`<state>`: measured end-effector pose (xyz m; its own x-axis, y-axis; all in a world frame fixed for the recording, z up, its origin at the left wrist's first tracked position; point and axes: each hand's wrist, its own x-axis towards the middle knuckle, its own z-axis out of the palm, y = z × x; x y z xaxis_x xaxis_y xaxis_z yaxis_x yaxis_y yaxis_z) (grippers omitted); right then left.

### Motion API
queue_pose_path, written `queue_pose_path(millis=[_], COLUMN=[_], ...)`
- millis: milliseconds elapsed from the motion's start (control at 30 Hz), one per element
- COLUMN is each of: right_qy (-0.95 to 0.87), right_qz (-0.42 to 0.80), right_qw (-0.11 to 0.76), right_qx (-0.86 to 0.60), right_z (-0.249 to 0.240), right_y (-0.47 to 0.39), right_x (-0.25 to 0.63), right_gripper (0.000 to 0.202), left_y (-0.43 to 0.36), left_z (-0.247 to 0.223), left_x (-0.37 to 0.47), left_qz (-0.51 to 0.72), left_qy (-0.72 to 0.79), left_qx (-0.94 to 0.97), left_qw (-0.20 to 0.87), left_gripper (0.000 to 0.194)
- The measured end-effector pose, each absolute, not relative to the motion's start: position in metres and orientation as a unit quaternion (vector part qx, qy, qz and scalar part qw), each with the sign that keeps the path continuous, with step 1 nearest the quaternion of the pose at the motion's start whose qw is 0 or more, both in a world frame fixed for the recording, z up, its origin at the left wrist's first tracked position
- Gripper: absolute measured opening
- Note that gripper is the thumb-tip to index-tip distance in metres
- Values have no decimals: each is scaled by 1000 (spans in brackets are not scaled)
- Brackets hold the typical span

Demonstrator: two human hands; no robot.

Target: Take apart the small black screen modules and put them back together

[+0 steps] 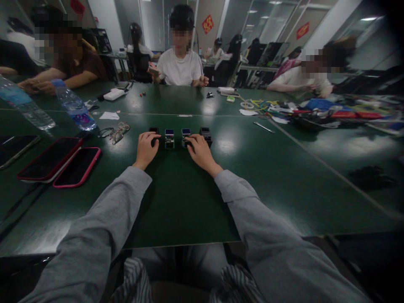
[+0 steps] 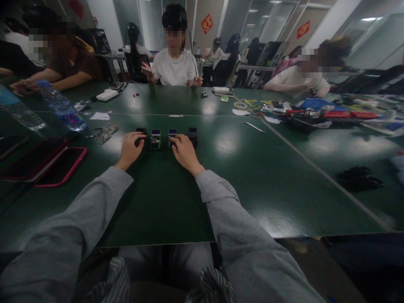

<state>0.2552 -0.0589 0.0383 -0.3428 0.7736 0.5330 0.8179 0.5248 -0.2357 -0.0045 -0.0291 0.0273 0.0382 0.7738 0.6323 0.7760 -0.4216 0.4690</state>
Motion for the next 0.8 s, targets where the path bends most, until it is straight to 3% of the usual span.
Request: queue_pose_path(millis=[200,467,800], right_qy=[-718,-704,-712], right_qz=[-91,-63,-70], right_qw=[365,303,323], right_qx=[-586,-640,-620], right_z=[35,14,21], right_y=[-55,-43,-46], right_x=[260,269,268], right_gripper=[38,46,37], left_y=[-43,-53,-48], left_z=[37,43,37], left_x=[6,13,10], left_qz=[-391,-329,-331], left_qy=[-535,-524,-526], left_qx=[-749,-785,-782], left_qw=[8,28,40], left_gripper=[31,34,33])
